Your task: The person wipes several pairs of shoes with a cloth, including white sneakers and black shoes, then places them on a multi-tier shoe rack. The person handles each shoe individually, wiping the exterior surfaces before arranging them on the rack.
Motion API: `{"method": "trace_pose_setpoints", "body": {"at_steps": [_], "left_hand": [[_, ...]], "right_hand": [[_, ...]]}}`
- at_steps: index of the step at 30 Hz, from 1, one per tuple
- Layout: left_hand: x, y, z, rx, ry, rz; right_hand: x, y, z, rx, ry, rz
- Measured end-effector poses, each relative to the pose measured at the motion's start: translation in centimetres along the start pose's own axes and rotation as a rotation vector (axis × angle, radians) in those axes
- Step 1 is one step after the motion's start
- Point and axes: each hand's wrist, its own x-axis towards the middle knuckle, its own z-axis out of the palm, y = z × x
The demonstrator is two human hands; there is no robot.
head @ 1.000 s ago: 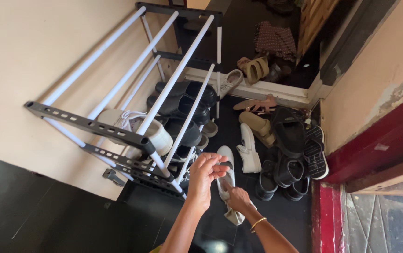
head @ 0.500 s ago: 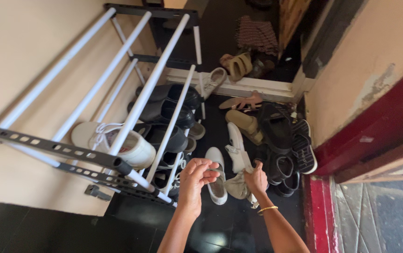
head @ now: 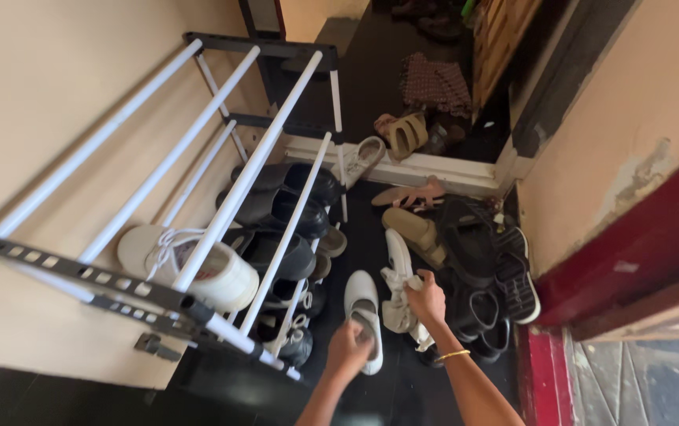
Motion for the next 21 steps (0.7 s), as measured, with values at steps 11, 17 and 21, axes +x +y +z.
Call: {"method": "trace_pose_setpoints", "body": {"at_steps": [11,17,21], "left_hand": [[7.0,-14.4,7.8,0.954,0.567,0.289],[10.2,-18.2,8.5,1.038,0.358,0.190],[14.9,-19.0,8.4,0.989,0.264,0.116]], "right_hand": [[18.5,-6.7,8.5,0.153,0.131,-0.427],[27.6,-10.4,15.8,0.153,0.093,-0.423],[33.0,-15.3,17.2,0.077,-0.015,-0.453]]}}
